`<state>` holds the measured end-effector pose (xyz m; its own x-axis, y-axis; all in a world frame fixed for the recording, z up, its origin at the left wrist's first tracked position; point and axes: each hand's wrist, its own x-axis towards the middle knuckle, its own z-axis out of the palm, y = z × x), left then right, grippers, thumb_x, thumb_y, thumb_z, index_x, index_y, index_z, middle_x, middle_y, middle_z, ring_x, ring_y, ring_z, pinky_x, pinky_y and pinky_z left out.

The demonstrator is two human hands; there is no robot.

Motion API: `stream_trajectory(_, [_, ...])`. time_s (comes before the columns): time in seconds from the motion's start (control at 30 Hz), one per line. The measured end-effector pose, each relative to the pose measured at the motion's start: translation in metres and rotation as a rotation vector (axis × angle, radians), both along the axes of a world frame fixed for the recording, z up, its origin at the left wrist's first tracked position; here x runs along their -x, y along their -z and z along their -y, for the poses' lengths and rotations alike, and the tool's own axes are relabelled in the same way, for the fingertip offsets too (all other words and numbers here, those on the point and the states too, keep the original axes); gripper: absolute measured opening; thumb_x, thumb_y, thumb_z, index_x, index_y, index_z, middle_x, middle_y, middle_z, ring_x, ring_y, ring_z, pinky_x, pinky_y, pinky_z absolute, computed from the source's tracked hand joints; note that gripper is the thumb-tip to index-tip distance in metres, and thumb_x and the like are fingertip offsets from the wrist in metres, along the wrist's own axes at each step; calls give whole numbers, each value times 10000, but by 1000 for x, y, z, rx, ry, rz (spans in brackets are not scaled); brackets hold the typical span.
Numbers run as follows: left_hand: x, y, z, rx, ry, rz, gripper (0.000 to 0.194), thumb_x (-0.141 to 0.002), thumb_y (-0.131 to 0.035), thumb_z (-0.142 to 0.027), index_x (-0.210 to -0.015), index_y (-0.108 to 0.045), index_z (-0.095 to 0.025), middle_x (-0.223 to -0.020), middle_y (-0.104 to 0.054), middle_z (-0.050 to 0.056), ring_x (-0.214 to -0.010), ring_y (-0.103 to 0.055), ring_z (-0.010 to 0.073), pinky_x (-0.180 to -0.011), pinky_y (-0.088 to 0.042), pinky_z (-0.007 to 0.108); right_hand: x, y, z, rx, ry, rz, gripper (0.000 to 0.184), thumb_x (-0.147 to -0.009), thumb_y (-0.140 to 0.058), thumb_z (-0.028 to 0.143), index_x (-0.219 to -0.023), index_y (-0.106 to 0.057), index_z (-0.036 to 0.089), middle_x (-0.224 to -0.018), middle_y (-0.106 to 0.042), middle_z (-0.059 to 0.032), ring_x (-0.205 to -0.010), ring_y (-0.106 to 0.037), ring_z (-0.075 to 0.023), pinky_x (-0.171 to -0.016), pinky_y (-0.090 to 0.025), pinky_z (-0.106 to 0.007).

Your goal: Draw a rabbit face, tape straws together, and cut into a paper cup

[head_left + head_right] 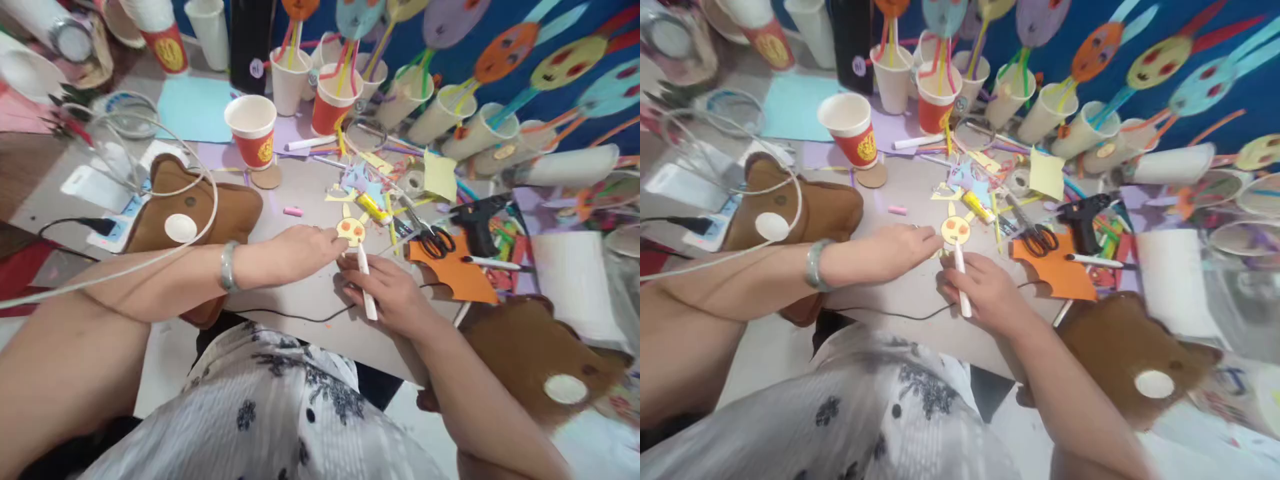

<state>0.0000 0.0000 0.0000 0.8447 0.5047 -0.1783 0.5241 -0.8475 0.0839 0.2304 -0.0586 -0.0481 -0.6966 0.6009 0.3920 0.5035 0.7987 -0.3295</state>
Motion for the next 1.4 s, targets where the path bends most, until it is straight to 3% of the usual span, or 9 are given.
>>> stream_trajectory(0.17, [0,15,14,-166,95,130,218,-975,-466,-46,-953,-678,-91,-903,-712,130,-865,-680,225,-690,-409,330,-2,-1,2,-15,7,3,169,-940,-662,150,-1105,-638,179,-1155,-772,-162,-1066,-741,-279,-864,-630,-393])
stream_trajectory(0.53, [-1,26,37,-274,160,44,251,-939,-536,-70,-1088,-739,-76,-1139,-761,181,-991,-667,246,-804,-410,357,-6,-1,2,-62,30,41,199,-939,-692,185,-1128,-630,168,-1155,-783,-156,-1013,-749,-296,-826,-626,-419])
stream_trajectory(0.7, [-2,33,36,-299,157,64,293,-952,-496,-55,-1130,-727,-60,-1112,-760,177,-979,-667,246,-790,-412,362,-5,-3,2,-91,33,53,180,-950,-676,175,-1120,-622,159,-1138,-789,-151,-988,-756,-310,-790,-637,-438])
stream_trajectory(0.93, [-5,38,39,-323,128,68,347,-1015,-469,-121,-1284,-669,-28,-1170,-727,182,-1025,-643,252,-798,-401,367,-4,-3,1,-115,36,64,203,-946,-678,161,-1141,-623,162,-1108,-799,-131,-1029,-754,-301,-856,-641,-425])
stream_trajectory(1.17, [-10,47,41,-300,94,92,373,-1075,-449,-291,-1228,-690,-50,-1122,-703,176,-1024,-610,254,-797,-392,366,-6,-2,0,-114,57,91,183,-955,-659,180,-1137,-651,156,-1123,-790,-156,-1030,-755,-290,-846,-640,-407])
stream_trajectory(1.4, [-12,45,44,-312,104,66,465,-1100,-352,-305,-1282,-658,-7,-1163,-707,232,-1077,-644,284,-804,-425,372,-7,-2,1,-120,70,97,175,-943,-682,189,-1110,-667,139,-1112,-782,-180,-1005,-756,-288,-855,-643,-404])
